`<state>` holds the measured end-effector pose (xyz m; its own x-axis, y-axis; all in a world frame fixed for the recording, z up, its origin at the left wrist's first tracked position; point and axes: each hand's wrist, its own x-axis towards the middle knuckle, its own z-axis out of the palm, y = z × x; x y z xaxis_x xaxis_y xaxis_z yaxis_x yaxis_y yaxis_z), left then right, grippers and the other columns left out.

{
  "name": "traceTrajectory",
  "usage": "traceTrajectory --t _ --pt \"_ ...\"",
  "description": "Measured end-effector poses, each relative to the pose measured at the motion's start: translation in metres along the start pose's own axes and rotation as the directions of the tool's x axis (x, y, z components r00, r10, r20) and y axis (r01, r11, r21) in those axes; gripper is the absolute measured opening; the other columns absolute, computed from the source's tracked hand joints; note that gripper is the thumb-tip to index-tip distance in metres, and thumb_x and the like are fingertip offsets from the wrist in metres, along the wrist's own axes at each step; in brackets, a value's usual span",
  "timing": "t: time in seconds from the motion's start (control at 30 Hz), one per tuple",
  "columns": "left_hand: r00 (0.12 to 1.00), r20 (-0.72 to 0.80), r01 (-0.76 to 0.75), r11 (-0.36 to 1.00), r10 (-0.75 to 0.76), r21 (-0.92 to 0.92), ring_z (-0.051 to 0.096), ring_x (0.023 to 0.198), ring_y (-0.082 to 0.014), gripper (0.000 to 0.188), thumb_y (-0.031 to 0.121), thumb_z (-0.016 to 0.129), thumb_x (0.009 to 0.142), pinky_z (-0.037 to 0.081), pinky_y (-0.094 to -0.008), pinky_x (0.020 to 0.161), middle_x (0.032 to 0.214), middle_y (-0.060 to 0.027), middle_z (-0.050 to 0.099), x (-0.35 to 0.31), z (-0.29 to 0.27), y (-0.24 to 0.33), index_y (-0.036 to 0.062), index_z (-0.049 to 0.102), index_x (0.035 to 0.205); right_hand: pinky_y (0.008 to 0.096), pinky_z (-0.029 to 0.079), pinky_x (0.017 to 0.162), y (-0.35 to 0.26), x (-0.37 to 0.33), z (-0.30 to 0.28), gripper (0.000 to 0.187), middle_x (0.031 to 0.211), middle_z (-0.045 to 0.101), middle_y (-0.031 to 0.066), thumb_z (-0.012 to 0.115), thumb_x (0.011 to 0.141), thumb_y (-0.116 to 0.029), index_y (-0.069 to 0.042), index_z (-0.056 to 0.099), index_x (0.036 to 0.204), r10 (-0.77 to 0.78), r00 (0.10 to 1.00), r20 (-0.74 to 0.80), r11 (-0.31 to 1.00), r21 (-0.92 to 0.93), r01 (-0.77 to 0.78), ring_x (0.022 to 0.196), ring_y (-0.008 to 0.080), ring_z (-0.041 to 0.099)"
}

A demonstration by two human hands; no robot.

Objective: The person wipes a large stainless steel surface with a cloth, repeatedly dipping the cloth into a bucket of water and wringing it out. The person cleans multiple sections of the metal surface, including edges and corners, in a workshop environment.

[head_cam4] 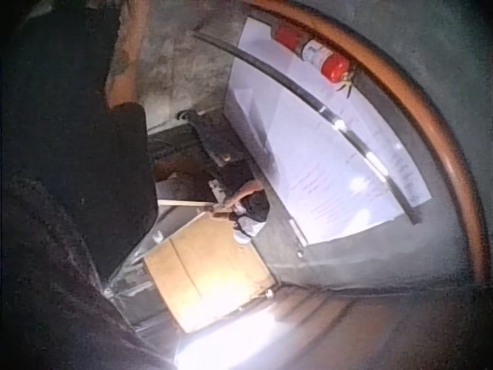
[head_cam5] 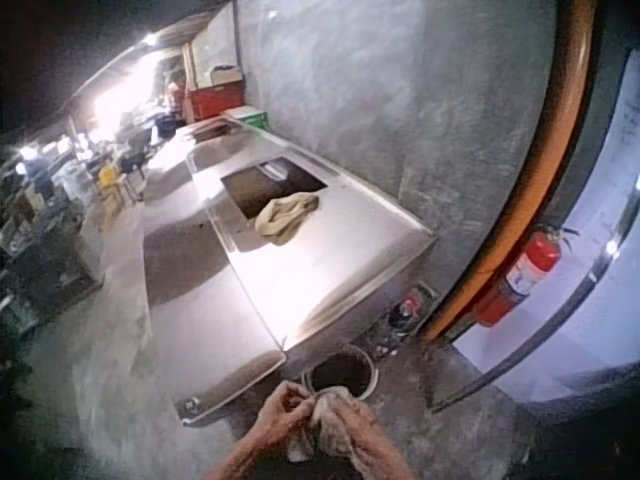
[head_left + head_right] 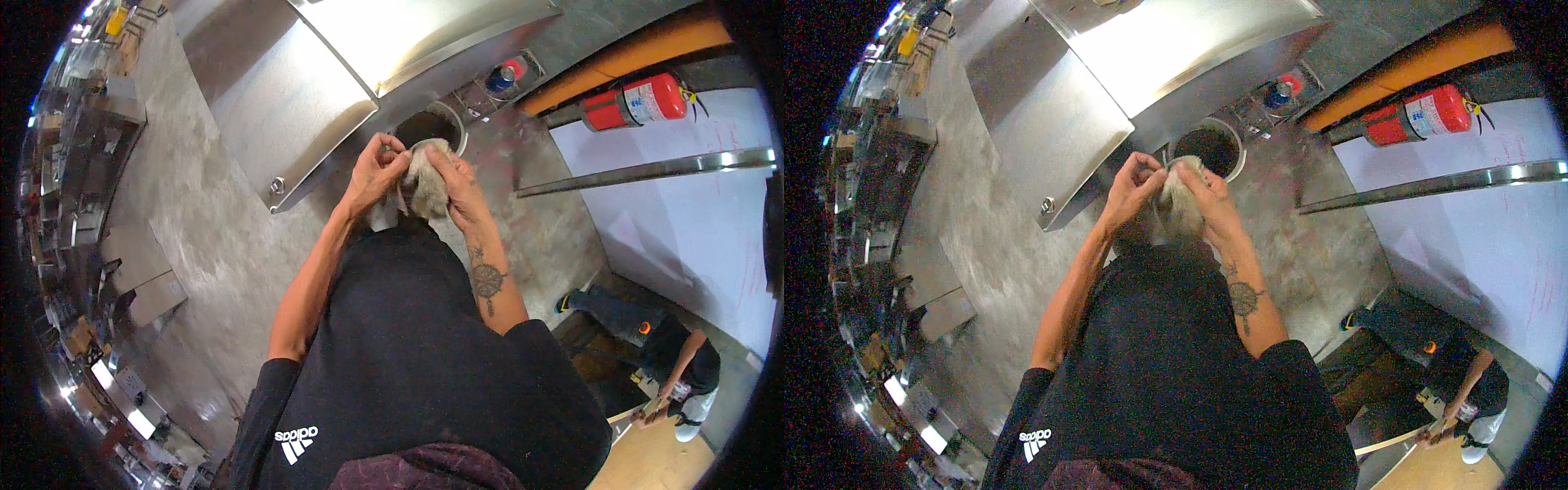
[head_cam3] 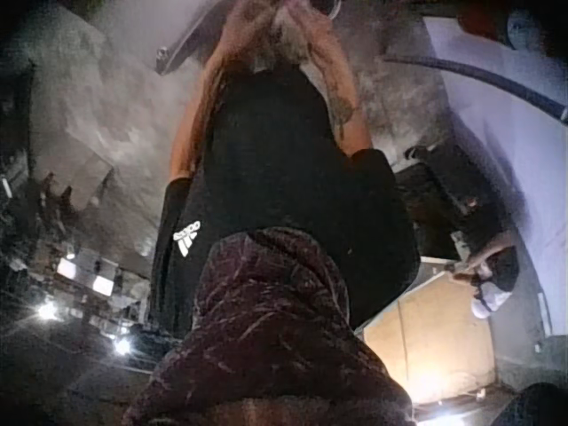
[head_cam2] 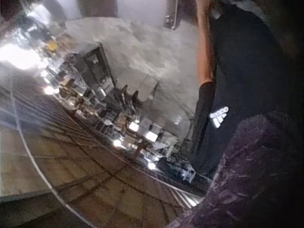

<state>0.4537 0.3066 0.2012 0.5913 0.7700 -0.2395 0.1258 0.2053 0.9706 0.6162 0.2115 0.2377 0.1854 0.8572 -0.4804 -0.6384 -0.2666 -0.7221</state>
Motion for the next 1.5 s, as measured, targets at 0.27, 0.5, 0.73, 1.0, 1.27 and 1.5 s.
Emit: traceTrajectory --t 0.27,0.5,0.73,1.0,1.27,1.5 --pt "0.966 -0.201 -0.070 0.910 0.164 0.408 0.068 0.101 -0.0239 0.045 0.033 0.064 0.107 0.054 -0.0388 0.089 0.115 -0.0135 0.072 -0.002 -0.006 -0.035 0.0058 0.059 0.142 0.0321 0.052 0.090 0.051 0.075 0.006 0.034 0.106 0.072 0.0068 0.071 0.103 -0.031 -0.001 0.068 0.118 -0.408 0.907 -0.102 0.894 -0.245 0.375 0.099 0.0153 0.066" --pt "0.968 -0.247 0.125 0.928 -0.036 0.351 0.065 0.117 -0.0271 0.044 0.029 0.060 0.109 0.054 -0.0401 0.097 0.132 -0.0163 0.066 -0.083 -0.068 -0.083 0.0040 0.055 0.144 0.0265 0.039 0.065 0.054 0.103 0.031 0.029 0.086 0.062 -0.0034 0.072 0.104 -0.031 -0.002 0.069 0.103 -0.563 0.767 -0.309 0.812 -0.383 0.441 0.074 0.0065 0.046" --pt "0.855 -0.475 0.409 0.835 -0.209 0.368 0.067 0.108 -0.0296 0.041 0.024 0.056 0.108 0.054 -0.0423 0.094 0.123 -0.0216 0.068 -0.198 -0.131 -0.176 0.0008 0.053 0.141 0.0381 0.051 0.078 0.044 0.114 0.047 0.030 0.088 0.074 0.0118 0.070 0.103 -0.025 0.005 0.070 0.107 -0.640 0.672 -0.372 0.752 -0.484 0.448 0.079 0.0191 0.062" --pt "0.757 -0.577 0.541 0.789 -0.307 0.290 0.065 0.101 -0.0267 0.046 0.028 0.057 0.106 0.054 -0.0424 0.091 0.114 -0.0172 0.067 -0.247 -0.153 -0.217 0.0027 0.052 0.143 0.0395 0.052 0.079 0.055 0.121 0.044 0.027 0.089 0.075 0.0173 0.070 0.101 -0.022 0.005 0.071 0.105 -0.602 0.695 -0.393 0.779 -0.479 0.404 0.078 0.0265 0.065" --pt "0.777 -0.551 0.524 0.798 -0.303 0.300 0.065 0.097 -0.0244 0.045 0.027 0.058 0.105 0.054 -0.0397 0.086 0.109 -0.0156 0.068 -0.228 -0.162 -0.207 0.0014 0.052 0.142 0.0283 0.044 0.066 0.068 0.118 0.040 0.023 0.084 0.063 -0.0005 0.070 0.103 -0.023 0.000 0.068 0.098 -0.613 0.734 -0.294 0.739 -0.541 0.401 0.075 0.0082 0.050" --pt "0.750 -0.553 0.579 0.765 -0.362 0.284 0.066 0.092 -0.0220 0.048 0.026 0.062 0.101 0.054 -0.0375 0.083 0.106 -0.0148 0.069 -0.245 -0.176 -0.229 0.0014 0.054 0.140 0.0302 0.051 0.072 0.061 0.100 -0.010 0.023 0.094 0.064 0.0012 0.064 0.106 -0.024 -0.004 0.063 0.117 -0.544 0.737 -0.401 0.816 -0.458 0.353 0.082 0.0112 0.059"
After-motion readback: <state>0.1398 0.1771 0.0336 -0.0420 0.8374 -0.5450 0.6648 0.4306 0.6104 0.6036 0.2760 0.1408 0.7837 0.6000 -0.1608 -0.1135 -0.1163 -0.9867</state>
